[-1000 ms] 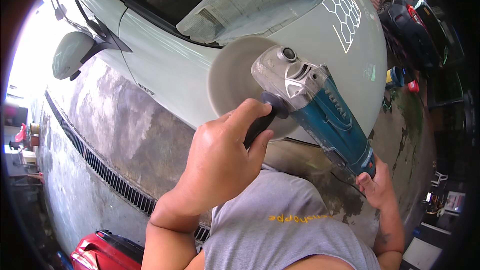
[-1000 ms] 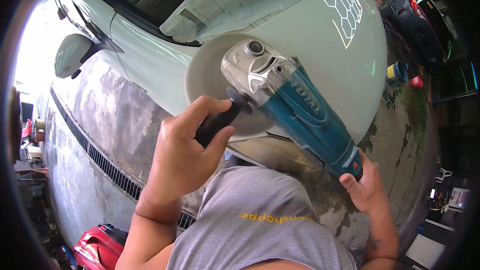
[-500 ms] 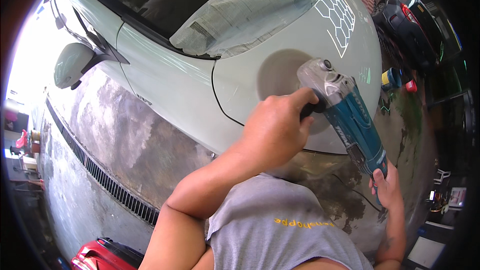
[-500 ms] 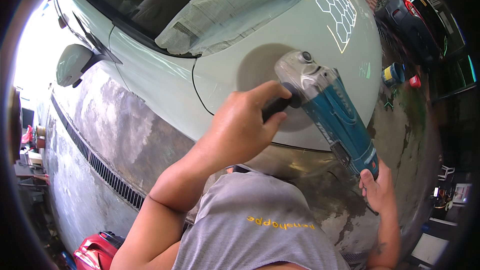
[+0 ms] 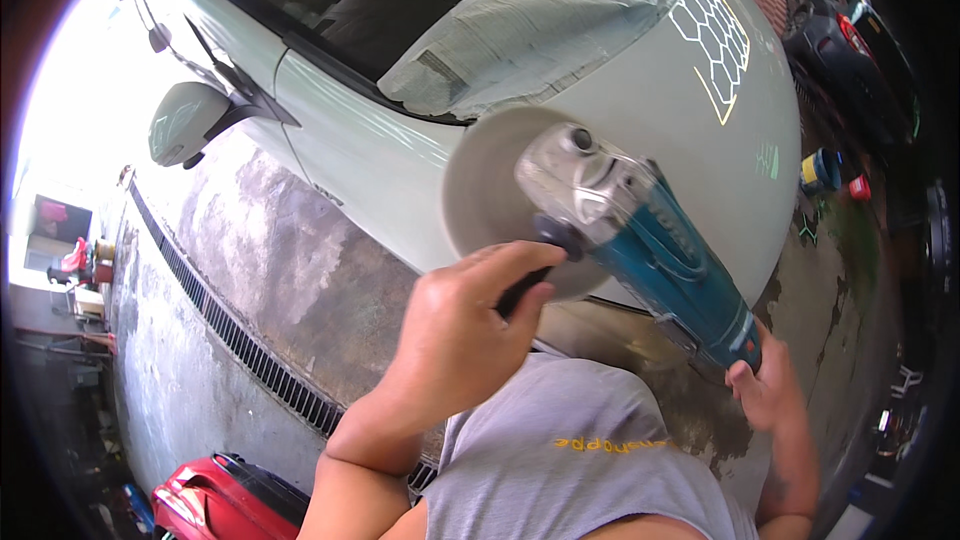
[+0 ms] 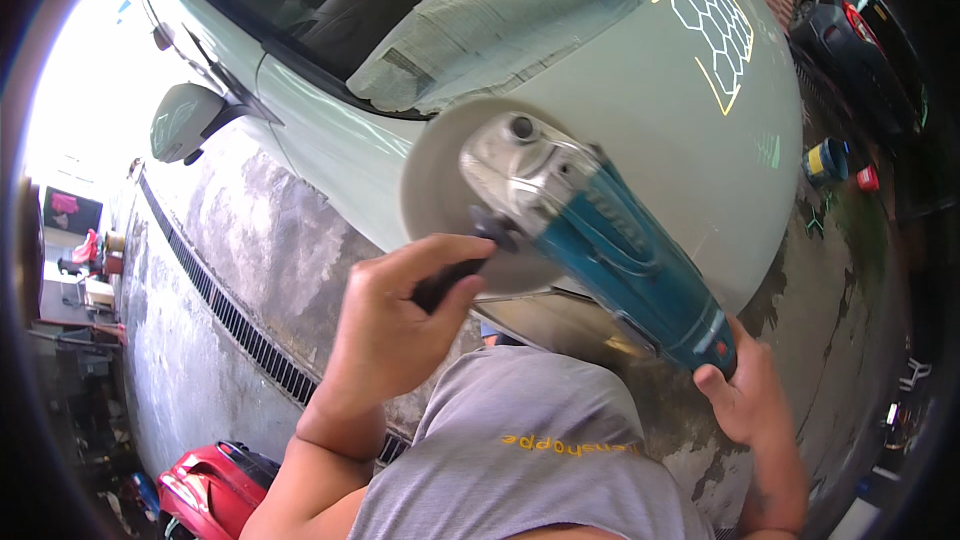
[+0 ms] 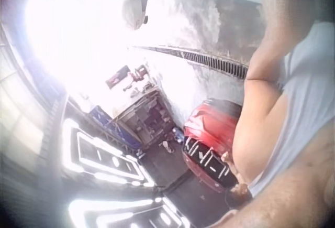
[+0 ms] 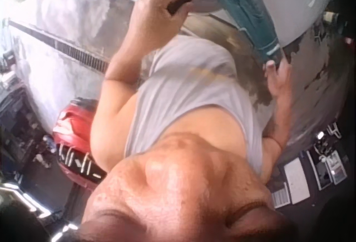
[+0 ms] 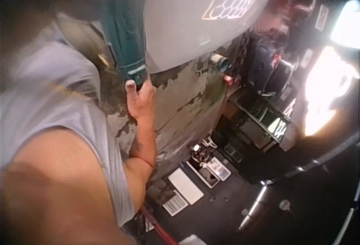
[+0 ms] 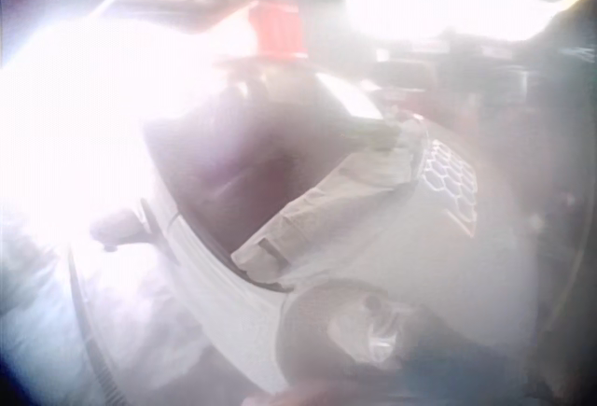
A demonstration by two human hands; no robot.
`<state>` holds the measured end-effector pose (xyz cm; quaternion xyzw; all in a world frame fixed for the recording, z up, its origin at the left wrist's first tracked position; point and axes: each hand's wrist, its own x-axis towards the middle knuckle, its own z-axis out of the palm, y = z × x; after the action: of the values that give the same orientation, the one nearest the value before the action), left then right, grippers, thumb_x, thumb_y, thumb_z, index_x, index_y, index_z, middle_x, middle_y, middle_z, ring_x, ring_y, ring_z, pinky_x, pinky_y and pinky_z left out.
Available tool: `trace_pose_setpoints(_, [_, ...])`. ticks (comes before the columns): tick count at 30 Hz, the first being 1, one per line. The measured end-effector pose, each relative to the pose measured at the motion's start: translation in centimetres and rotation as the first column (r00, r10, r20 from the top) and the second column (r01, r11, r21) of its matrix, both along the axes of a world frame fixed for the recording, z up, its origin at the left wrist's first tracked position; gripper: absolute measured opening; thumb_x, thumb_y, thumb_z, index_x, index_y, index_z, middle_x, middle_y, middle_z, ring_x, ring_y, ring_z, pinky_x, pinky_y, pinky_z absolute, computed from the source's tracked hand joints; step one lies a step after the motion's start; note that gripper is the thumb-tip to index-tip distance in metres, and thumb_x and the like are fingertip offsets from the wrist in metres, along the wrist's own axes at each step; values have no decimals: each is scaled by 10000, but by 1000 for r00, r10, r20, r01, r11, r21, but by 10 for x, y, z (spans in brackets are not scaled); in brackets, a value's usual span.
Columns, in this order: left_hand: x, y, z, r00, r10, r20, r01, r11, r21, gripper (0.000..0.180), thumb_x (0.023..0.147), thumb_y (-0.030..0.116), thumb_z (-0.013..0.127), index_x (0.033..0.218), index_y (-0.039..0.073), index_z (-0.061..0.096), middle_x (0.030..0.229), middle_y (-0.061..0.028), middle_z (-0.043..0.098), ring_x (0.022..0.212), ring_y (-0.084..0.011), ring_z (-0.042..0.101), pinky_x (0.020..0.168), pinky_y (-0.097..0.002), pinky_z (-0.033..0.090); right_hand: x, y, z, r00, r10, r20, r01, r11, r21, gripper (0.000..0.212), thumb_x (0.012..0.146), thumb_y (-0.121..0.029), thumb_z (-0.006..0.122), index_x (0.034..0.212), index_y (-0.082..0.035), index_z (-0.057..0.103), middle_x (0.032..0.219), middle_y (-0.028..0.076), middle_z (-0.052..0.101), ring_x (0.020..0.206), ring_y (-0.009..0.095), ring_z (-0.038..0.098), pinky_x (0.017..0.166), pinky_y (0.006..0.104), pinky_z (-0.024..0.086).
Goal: The person uses a handheld electric polisher to buff the hood of a white car. They move the tool in overlapping circular and linear motions across the surface, covering the center, edges, and areas near the headlights and windshield.
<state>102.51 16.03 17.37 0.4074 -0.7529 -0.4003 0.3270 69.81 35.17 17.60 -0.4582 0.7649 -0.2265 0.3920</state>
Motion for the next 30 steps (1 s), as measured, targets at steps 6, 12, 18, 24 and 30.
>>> trace_pose_setpoints(6, [-58, 16, -25, 950, -295, 98, 299, 954, -22, 311, 938, 37, 742, 1247, 66, 734, 1080, -158, 792, 878, -354, 786, 742, -433, 637, -33, 100, -51, 917, -225, 330, 218, 974, 60, 1069, 879, -934, 578, 1372, 14, 594, 829, 57, 714, 707, 151, 687, 600, 323, 530])
trace_pose_setpoints(12, [-156, 46, -68, 742, -607, 285, 642, 766, -39, 369, 975, 146, 674, 1327, 85, 581, 973, -171, 757, 854, -392, 773, 687, -487, 611, -28, 219, -119, 891, -398, 217, 378, 917, 129, 980, 900, -951, 504, 1202, -23, 593, 752, 85, 673, 625, 178, 647, 580, 318, 518])
trace_pose_setpoints(18, [-155, 46, -66, 632, -718, 290, 740, 671, 50, 410, 985, 170, 689, 1355, 87, 535, 966, -212, 752, 842, -433, 764, 704, -540, 597, 33, 275, -172, 513, -619, 595, 658, 729, 192, 916, 995, -869, 453, 1267, -7, 606, 739, 102, 646, 606, 202, 626, 568, 333, 495])
trace_pose_setpoints(24, [-59, 15, -39, 728, -604, 324, 596, 791, 138, 574, 973, 175, 759, 1469, 103, 479, 931, -230, 762, 837, -447, 765, 716, -548, 600, 101, 201, -145, 630, -448, 634, 533, 844, 67, 844, 1048, -766, 484, 1307, 30, 595, 873, 108, 659, 718, 187, 619, 637, 329, 489])
trace_pose_setpoints(30, [48, 6, -43, 848, -318, 424, 346, 938, 10, 569, 896, 153, 892, 1404, 42, 661, 1022, -197, 816, 842, -295, 809, 743, -430, 635, 143, 120, -134, 817, -230, 528, 328, 940, -98, 805, 1067, -582, 551, 1582, 28, 444, 1092, 190, 737, 946, 292, 716, 800, 415, 545])
